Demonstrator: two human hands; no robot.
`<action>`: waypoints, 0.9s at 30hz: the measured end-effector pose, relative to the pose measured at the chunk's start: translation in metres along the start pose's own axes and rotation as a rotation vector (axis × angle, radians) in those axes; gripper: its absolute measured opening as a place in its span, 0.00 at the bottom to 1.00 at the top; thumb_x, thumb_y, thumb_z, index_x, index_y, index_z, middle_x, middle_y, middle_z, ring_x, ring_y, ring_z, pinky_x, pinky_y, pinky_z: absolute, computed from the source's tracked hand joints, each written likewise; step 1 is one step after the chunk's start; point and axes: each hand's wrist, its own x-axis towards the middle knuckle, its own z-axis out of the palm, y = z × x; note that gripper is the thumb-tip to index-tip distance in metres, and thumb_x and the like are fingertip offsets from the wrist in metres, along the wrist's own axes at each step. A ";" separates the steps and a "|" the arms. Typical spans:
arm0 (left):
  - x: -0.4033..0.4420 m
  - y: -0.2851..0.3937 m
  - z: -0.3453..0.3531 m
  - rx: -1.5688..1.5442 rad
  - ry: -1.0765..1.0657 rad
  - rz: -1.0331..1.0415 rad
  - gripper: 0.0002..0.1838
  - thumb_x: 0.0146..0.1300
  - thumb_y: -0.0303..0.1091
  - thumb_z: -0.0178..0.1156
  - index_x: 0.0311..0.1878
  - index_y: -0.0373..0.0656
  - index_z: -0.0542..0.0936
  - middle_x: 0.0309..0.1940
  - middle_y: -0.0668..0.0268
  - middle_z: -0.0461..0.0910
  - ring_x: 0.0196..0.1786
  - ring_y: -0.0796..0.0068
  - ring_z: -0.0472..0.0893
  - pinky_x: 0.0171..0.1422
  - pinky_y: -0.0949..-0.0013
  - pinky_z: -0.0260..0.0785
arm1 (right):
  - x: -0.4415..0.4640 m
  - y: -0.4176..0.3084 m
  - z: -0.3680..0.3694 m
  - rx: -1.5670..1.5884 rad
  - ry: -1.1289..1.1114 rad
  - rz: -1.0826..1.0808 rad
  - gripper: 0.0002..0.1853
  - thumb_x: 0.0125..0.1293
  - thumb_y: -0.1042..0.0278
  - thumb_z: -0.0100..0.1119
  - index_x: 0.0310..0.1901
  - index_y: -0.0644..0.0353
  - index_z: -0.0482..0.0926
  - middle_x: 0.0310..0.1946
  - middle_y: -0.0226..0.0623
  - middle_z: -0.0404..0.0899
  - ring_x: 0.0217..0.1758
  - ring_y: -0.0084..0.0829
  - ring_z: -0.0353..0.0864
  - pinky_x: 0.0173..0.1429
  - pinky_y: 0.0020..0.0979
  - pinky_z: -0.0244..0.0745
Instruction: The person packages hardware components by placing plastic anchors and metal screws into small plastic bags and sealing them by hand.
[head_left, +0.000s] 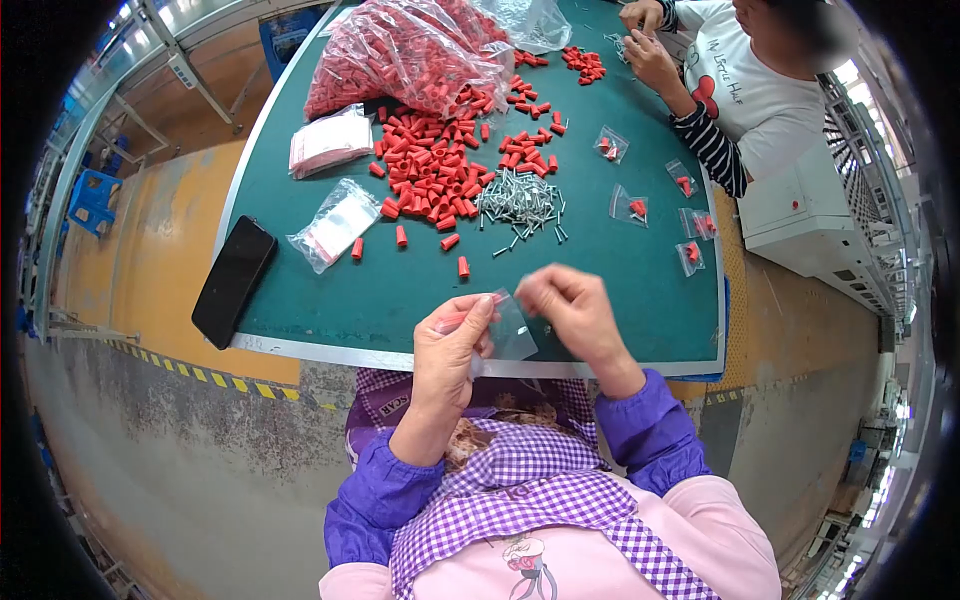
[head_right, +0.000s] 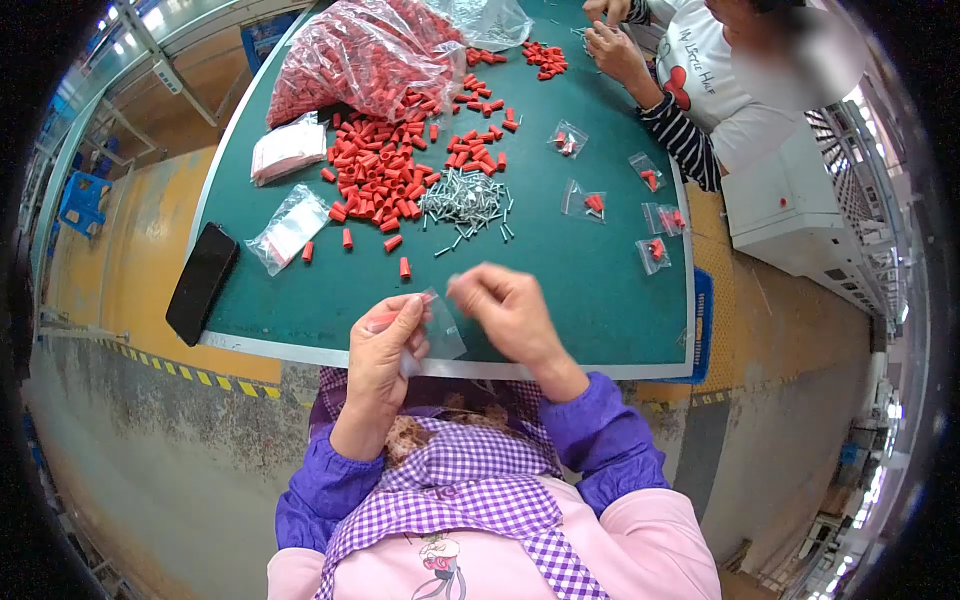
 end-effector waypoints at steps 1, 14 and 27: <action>-0.001 0.001 0.000 0.016 0.004 0.004 0.11 0.63 0.33 0.63 0.42 0.35 0.80 0.29 0.67 0.79 0.23 0.85 0.70 0.24 0.79 0.62 | 0.011 0.000 -0.010 -0.218 0.117 -0.065 0.05 0.63 0.70 0.60 0.36 0.64 0.80 0.26 0.28 0.77 0.29 0.18 0.73 0.34 0.23 0.69; 0.001 0.003 -0.004 -0.037 -0.027 -0.094 0.12 0.61 0.30 0.64 0.46 0.35 0.78 0.29 0.66 0.78 0.24 0.84 0.71 0.26 0.79 0.64 | 0.075 0.000 -0.079 -1.252 -0.052 -0.661 0.04 0.55 0.75 0.58 0.34 0.60 0.79 0.36 0.36 0.76 0.43 0.38 0.75 0.44 0.35 0.74; -0.004 0.010 0.004 0.272 0.046 0.124 0.11 0.62 0.30 0.64 0.45 0.35 0.81 0.26 0.71 0.78 0.23 0.89 0.69 0.25 0.83 0.58 | 0.055 0.006 -0.054 -1.110 0.107 -0.296 0.07 0.58 0.69 0.60 0.32 0.64 0.77 0.32 0.45 0.77 0.37 0.48 0.79 0.43 0.42 0.74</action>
